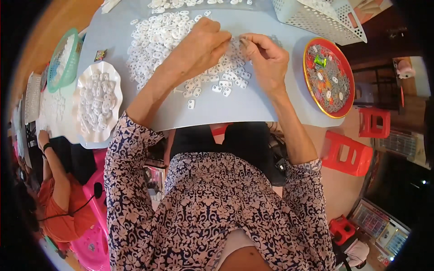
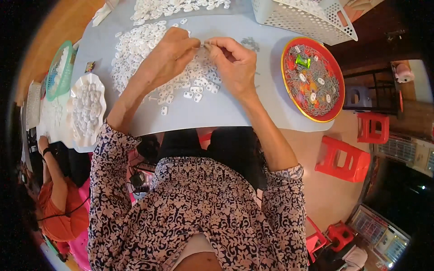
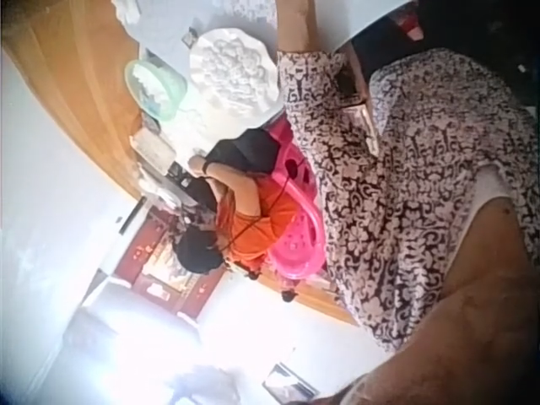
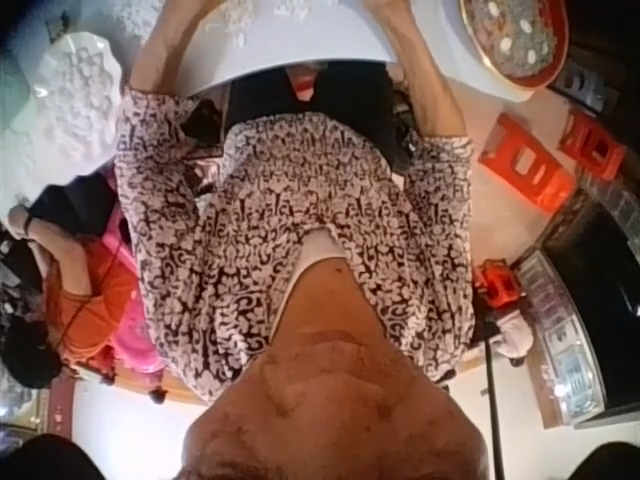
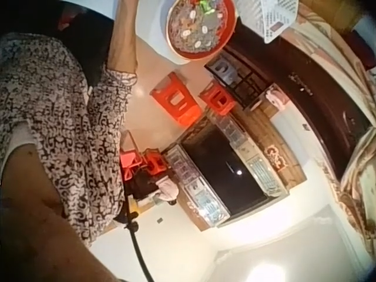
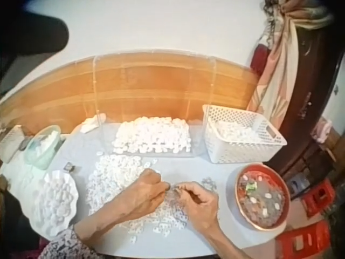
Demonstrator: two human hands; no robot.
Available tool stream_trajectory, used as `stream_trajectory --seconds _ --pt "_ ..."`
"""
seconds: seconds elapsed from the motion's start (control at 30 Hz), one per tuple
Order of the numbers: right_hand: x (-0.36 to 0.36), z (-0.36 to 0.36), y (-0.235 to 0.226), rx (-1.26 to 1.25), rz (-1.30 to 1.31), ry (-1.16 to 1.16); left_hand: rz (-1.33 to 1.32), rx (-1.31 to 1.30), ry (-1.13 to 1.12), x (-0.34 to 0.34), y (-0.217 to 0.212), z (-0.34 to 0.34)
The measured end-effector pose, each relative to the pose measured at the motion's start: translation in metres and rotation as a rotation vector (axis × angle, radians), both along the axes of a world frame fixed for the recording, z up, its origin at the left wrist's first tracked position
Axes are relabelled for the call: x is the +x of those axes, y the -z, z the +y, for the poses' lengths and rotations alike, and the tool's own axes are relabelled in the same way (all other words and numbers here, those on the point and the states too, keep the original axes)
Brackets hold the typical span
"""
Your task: Manually assembling small white plastic fasteners by inserting metal pins into them.
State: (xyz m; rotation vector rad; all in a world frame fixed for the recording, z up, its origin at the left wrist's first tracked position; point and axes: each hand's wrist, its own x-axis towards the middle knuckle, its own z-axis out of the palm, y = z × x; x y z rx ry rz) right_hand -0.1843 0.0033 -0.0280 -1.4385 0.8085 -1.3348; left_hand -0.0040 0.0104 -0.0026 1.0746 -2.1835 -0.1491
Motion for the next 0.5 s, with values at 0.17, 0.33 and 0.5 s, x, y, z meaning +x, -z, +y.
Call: stream_trajectory --seconds 0.17,0.33,0.5 --pt "-0.002 0.001 -0.001 -0.025 0.009 0.029 -0.022 -0.147 -0.093 0.028 -0.007 -0.011" --pt "-0.002 0.002 -0.003 -0.008 0.044 0.030 -0.078 -0.061 -0.131 0.048 -0.014 0.001" --pt "-0.001 0.004 -0.002 0.004 0.071 0.010 -0.220 -0.012 -0.118 0.038 -0.001 0.012"
